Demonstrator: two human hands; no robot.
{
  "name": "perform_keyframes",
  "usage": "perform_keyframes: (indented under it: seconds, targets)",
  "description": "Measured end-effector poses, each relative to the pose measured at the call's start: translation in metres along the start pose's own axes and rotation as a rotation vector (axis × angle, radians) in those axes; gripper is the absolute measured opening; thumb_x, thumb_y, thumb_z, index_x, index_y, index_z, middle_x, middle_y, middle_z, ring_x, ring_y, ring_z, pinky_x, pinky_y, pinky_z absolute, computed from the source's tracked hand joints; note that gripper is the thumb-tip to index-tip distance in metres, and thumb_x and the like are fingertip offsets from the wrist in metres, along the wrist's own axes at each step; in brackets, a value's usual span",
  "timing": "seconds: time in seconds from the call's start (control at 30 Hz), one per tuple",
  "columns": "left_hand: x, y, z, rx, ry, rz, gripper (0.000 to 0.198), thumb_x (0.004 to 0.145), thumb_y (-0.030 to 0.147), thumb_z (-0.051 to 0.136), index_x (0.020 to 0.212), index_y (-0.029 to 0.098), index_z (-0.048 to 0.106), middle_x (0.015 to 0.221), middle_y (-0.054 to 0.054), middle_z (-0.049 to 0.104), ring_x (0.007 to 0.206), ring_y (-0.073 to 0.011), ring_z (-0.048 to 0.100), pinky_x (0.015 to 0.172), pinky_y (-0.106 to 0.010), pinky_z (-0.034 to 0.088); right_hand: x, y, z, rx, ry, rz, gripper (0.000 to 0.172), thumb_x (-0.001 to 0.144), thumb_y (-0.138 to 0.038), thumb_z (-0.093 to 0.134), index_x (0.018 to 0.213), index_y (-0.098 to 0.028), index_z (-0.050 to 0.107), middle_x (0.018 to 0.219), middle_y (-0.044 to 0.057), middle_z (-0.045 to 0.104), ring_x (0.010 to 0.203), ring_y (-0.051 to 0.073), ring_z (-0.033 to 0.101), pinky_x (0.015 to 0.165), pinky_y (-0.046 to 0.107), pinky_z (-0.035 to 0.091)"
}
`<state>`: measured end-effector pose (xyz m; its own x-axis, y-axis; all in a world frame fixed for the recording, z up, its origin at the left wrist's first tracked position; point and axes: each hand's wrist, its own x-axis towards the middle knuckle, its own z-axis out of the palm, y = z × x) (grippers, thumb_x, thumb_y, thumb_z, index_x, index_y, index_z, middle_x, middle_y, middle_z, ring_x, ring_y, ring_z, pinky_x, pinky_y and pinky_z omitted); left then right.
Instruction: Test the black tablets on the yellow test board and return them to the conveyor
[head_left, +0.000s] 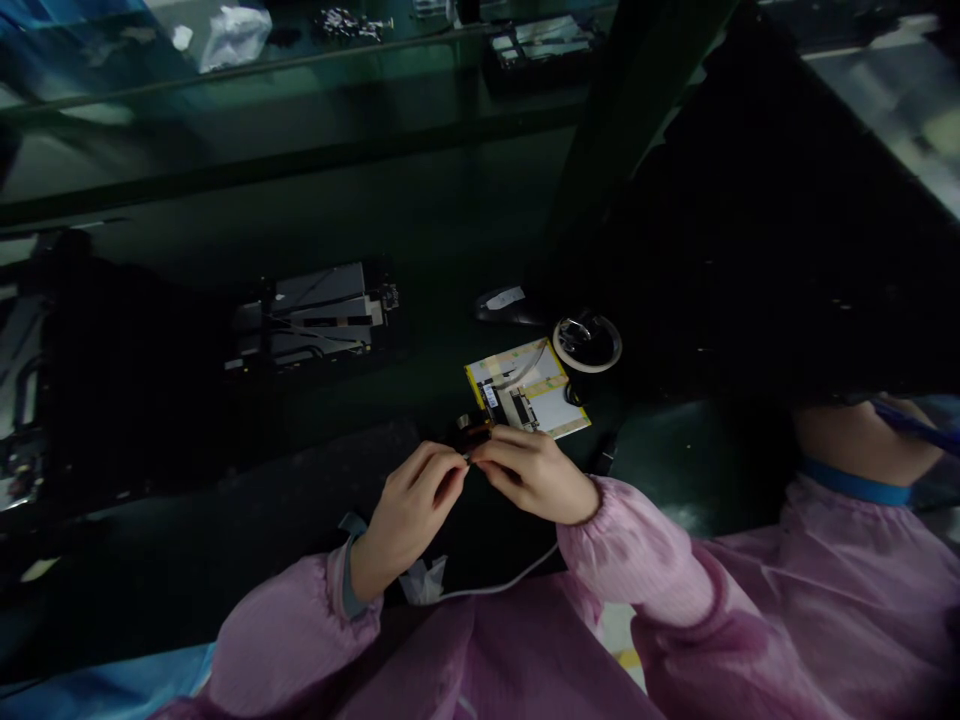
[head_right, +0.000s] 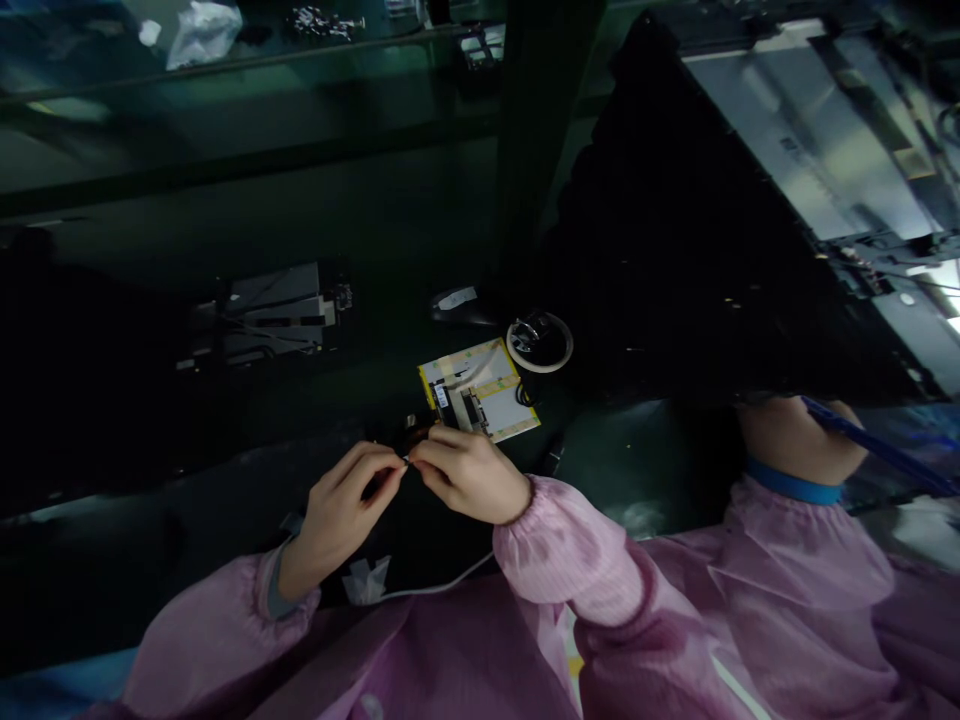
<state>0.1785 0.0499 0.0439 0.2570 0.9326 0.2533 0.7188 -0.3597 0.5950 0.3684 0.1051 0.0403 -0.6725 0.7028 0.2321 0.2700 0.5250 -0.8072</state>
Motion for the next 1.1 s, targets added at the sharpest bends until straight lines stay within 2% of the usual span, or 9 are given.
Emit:
perform_keyframes:
  seconds: [0.43, 0.57, 0.73, 0.83, 0.97, 1.1]
  targets:
    - [0.0014, 0.0012, -0.0004, -0.004, -0.002, 0.029, 0.013, 0.087, 0.009, 0.055, 0.093, 0.020, 0.054, 0.085, 0.000, 0.061, 0.079, -0.0097, 0.060, 0.075, -0.020, 0.049, -0.0002, -0.0009, 0.0029, -0.015, 0.063, 0.006, 0.014, 0.091, -0.015, 0.046, 0.093, -0.018, 0.060, 0.085, 0.004, 0.060, 0.073, 0.012, 0.058, 0.066, 0.022, 0.048]
    - [0.0028, 0.0007, 0.0000, -0.027, 0.006, 0.001, 0.013, 0.087, 0.008, 0.054, 0.092, 0.020, 0.054, 0.085, 0.000, 0.060, 0.076, -0.0089, 0.060, 0.072, -0.019, 0.050, 0.0028, -0.0038, -0.0014, 0.045, 0.099, 0.075, 0.015, 0.087, -0.010, 0.047, 0.087, -0.018, 0.060, 0.079, 0.002, 0.060, 0.067, 0.011, 0.056, 0.062, 0.021, 0.045]
    - [0.0040, 0.0013, -0.0015, -0.060, -0.012, -0.019, 0.011, 0.088, 0.011, 0.053, 0.091, 0.021, 0.055, 0.084, 0.000, 0.061, 0.076, -0.0099, 0.061, 0.071, -0.021, 0.051, 0.0051, -0.0043, -0.0043, 0.077, 0.037, 0.164, 0.012, 0.084, -0.011, 0.052, 0.085, -0.018, 0.062, 0.077, 0.001, 0.063, 0.061, 0.009, 0.055, 0.057, 0.020, 0.043]
    - [0.0035, 0.0018, -0.0025, -0.069, -0.020, -0.029, 0.010, 0.088, 0.011, 0.052, 0.090, 0.021, 0.055, 0.083, 0.001, 0.061, 0.074, -0.0102, 0.062, 0.070, -0.021, 0.051, 0.0052, -0.0020, -0.0033, 0.090, 0.002, 0.164, 0.006, 0.087, -0.019, 0.058, 0.089, -0.019, 0.064, 0.084, 0.002, 0.067, 0.068, 0.010, 0.060, 0.062, 0.021, 0.046]
    - [0.0035, 0.0022, -0.0032, -0.078, -0.017, -0.032, 0.010, 0.089, 0.014, 0.054, 0.093, 0.022, 0.056, 0.084, 0.001, 0.061, 0.074, -0.0100, 0.062, 0.070, -0.021, 0.051, 0.0058, -0.0007, -0.0022, 0.074, -0.032, 0.108, 0.014, 0.094, -0.022, 0.050, 0.089, -0.018, 0.062, 0.086, 0.004, 0.066, 0.079, 0.013, 0.062, 0.071, 0.023, 0.048]
    - [0.0043, 0.0029, -0.0036, -0.079, -0.033, -0.027, 0.011, 0.089, 0.013, 0.053, 0.094, 0.021, 0.057, 0.084, 0.001, 0.061, 0.075, -0.0097, 0.061, 0.071, -0.021, 0.050, 0.0058, -0.0017, -0.0023, 0.082, -0.025, 0.144, 0.016, 0.097, -0.024, 0.044, 0.095, -0.018, 0.059, 0.083, 0.003, 0.064, 0.070, 0.011, 0.062, 0.068, 0.022, 0.050]
